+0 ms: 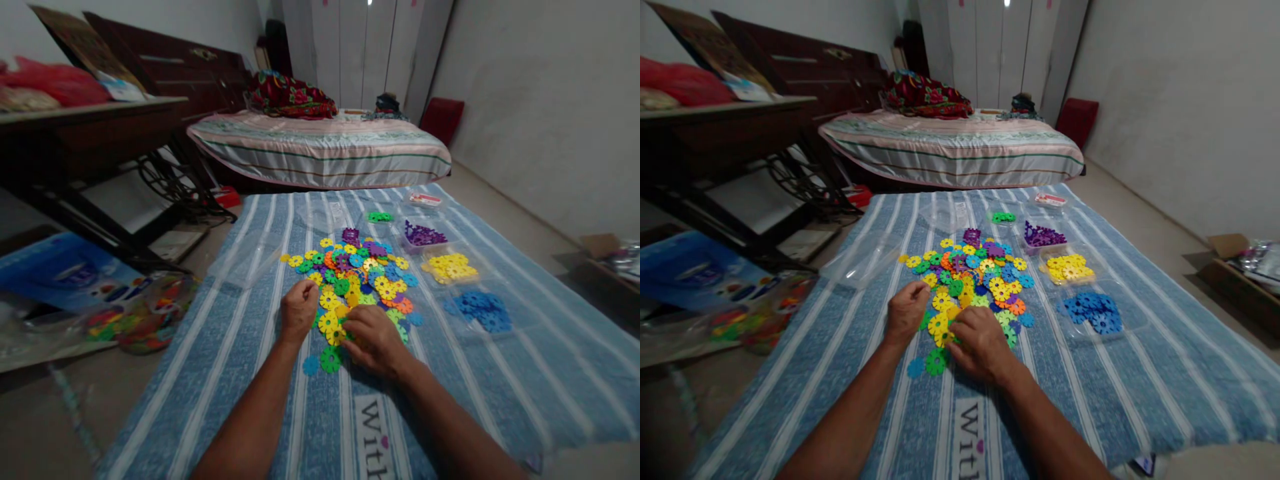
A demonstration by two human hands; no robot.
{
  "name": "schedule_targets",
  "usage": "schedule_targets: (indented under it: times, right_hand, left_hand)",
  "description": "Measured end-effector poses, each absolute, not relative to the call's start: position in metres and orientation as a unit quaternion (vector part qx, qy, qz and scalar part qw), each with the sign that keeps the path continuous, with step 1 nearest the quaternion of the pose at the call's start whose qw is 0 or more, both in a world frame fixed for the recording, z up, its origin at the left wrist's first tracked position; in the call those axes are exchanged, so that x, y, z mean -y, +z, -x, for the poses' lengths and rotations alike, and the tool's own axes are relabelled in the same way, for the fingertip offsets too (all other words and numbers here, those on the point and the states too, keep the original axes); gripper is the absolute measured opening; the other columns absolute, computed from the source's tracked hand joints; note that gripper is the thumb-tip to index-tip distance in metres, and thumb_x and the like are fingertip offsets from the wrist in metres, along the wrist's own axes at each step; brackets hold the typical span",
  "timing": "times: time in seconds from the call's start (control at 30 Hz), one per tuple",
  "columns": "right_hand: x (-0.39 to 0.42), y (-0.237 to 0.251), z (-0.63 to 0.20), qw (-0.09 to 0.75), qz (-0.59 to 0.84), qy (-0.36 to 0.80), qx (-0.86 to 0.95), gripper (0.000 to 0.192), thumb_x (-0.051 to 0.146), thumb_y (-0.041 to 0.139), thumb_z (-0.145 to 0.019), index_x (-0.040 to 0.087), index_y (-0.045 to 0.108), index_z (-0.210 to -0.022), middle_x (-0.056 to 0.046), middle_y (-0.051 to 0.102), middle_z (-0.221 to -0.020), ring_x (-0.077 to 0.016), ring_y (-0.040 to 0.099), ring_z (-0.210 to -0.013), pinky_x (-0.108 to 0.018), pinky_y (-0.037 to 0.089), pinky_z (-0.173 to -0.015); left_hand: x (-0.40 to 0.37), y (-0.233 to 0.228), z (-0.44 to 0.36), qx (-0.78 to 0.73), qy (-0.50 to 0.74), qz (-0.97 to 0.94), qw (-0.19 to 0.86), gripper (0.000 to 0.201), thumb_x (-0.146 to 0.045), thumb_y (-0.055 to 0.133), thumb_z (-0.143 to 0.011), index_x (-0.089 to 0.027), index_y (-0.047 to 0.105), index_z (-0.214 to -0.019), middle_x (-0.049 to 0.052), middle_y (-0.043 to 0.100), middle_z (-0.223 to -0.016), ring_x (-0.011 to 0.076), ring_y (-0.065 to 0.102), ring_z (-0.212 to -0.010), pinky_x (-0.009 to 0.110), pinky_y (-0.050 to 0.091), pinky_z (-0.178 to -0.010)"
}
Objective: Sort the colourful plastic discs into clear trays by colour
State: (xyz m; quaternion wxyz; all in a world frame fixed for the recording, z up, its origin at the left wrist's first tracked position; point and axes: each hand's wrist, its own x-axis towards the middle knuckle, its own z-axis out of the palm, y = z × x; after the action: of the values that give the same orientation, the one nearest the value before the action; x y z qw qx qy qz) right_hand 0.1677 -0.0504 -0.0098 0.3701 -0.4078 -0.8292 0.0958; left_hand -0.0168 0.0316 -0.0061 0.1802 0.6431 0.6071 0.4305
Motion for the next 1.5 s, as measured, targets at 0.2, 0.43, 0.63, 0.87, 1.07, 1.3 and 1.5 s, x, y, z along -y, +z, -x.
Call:
schedule_targets:
  times: [0.2,0.43,0.63,0.87,1.07,1.3,1.5]
  right_hand:
    - [0.053,-0.008,-0.154,0.260,0.420,0.076,0.866,0.016,0.036,0.061,-0.087,0.022,0.065,-0.094,-0.007,0.064,-0.104,-0.0241,0.050,-0.107,-0.040,0.036,-0.093]
    - [0.044,-0.022,-0.160,0.290,0.480,0.037,0.827,0.013,0.026,0.054,-0.091,0.021,0.064,-0.083,-0.006,0.065,-0.093,-0.0218,0.052,-0.098,-0.037,0.037,-0.088]
    - [0.038,-0.030,-0.166,0.301,0.516,0.011,0.802,0.015,0.021,0.052,-0.091,0.020,0.062,-0.080,-0.007,0.063,-0.092,-0.0210,0.052,-0.092,-0.036,0.037,-0.085]
    - [0.033,-0.038,-0.173,0.311,0.540,-0.004,0.782,0.017,0.018,0.051,-0.090,0.020,0.064,-0.079,-0.008,0.063,-0.093,-0.0221,0.052,-0.093,-0.037,0.039,-0.085]
    - [0.045,-0.027,-0.168,0.354,0.516,0.002,0.780,0.013,0.020,0.052,-0.089,0.020,0.065,-0.088,-0.009,0.063,-0.102,-0.0244,0.052,-0.106,-0.040,0.040,-0.092]
    - [0.056,-0.016,-0.158,0.291,0.459,0.066,0.837,0.033,0.049,0.067,-0.080,0.019,0.066,-0.094,-0.013,0.060,-0.117,-0.0333,0.044,-0.122,-0.051,0.034,-0.102]
    - [0.055,-0.015,-0.160,0.265,0.462,0.084,0.842,0.028,0.044,0.066,-0.082,0.018,0.066,-0.094,-0.013,0.060,-0.120,-0.0323,0.044,-0.123,-0.049,0.035,-0.102]
  left_hand:
    - [-0.032,-0.010,0.017,-0.620,0.413,-0.635,0.203,0.017,-0.033,0.050,-0.081,-0.022,0.064,-0.079,-0.001,0.070,-0.074,0.0135,0.064,-0.068,0.022,0.049,-0.068]
    - [-0.034,-0.013,0.020,-0.619,0.406,-0.637,0.215,0.018,-0.035,0.052,-0.079,-0.022,0.064,-0.077,-0.002,0.069,-0.070,0.0142,0.065,-0.068,0.022,0.048,-0.065]
    - [-0.036,-0.016,0.020,-0.613,0.395,-0.647,0.223,0.018,-0.035,0.052,-0.078,-0.022,0.064,-0.075,-0.003,0.064,-0.064,0.0139,0.064,-0.064,0.021,0.047,-0.062]
    - [-0.035,-0.015,0.019,-0.610,0.389,-0.653,0.224,0.018,-0.035,0.051,-0.077,-0.022,0.064,-0.073,-0.003,0.064,-0.061,0.0140,0.063,-0.063,0.021,0.046,-0.059]
    - [-0.033,-0.014,0.018,-0.612,0.378,-0.659,0.221,0.018,-0.034,0.052,-0.079,-0.022,0.063,-0.072,-0.003,0.063,-0.060,0.0140,0.062,-0.064,0.021,0.044,-0.060]
    - [-0.032,-0.011,0.017,-0.611,0.378,-0.659,0.223,0.019,-0.033,0.051,-0.079,-0.021,0.064,-0.073,-0.002,0.064,-0.063,0.0128,0.060,-0.062,0.021,0.043,-0.058]
    - [-0.031,-0.009,0.017,-0.610,0.370,-0.668,0.214,0.018,-0.031,0.051,-0.080,-0.021,0.064,-0.073,-0.002,0.063,-0.062,0.0125,0.059,-0.060,0.021,0.042,-0.058]
